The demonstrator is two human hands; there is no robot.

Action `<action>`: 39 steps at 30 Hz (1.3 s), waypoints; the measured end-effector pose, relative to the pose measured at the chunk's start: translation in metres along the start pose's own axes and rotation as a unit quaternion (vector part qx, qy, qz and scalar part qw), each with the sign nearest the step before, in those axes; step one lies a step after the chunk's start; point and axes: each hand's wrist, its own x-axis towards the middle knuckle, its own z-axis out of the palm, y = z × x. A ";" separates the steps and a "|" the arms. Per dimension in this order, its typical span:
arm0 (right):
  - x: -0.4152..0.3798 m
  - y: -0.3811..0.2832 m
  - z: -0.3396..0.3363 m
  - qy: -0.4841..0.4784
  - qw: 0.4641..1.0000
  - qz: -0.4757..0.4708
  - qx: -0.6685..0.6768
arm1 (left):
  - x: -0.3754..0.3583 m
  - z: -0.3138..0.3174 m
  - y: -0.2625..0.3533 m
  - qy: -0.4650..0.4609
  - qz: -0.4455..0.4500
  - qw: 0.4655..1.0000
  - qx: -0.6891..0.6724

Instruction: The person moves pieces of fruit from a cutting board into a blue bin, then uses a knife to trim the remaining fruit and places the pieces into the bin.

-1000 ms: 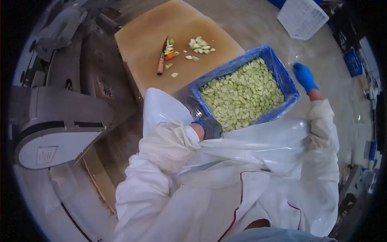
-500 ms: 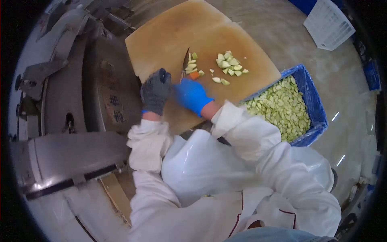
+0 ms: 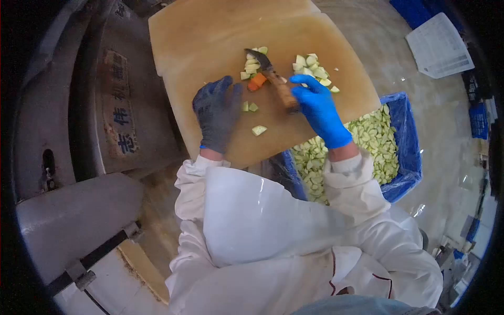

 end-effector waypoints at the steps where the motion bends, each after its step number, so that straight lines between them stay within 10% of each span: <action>1: -0.007 0.005 -0.013 -0.004 0.999 0.007 0.053 | 0.003 0.005 0.010 -0.012 0.001 0.999 -0.034; 6: -0.041 0.020 -0.034 -0.064 0.956 0.105 0.266 | 0.016 0.029 0.039 -0.044 0.078 0.991 0.099; 17: -0.083 0.020 -0.042 -0.032 0.989 0.089 0.117 | 0.011 -0.027 -0.017 -0.090 -0.090 0.968 0.215; 25: -0.094 0.050 -0.084 0.171 0.980 -0.022 -0.097 | 0.078 0.060 -0.050 0.009 0.141 0.990 0.018; 28: -0.067 0.038 -0.107 0.285 0.876 -0.169 -0.351 | 0.092 0.105 -0.033 -0.024 0.115 0.993 -0.022; 33: -0.059 0.022 -0.114 0.263 0.800 -0.136 -0.522 | 0.083 0.121 0.057 -0.113 0.236 0.965 -0.021; 36: -0.065 0.026 -0.110 0.238 0.813 -0.151 -0.510 | 0.076 0.121 0.085 -0.117 0.251 0.946 -0.170; 37: -0.067 0.033 -0.116 0.232 0.821 -0.179 -0.490 | 0.071 0.107 0.095 -0.201 0.018 0.922 -0.330; 39: -0.078 0.037 -0.122 0.231 0.851 -0.208 -0.423 | 0.072 0.054 0.092 -0.167 0.073 0.926 -0.329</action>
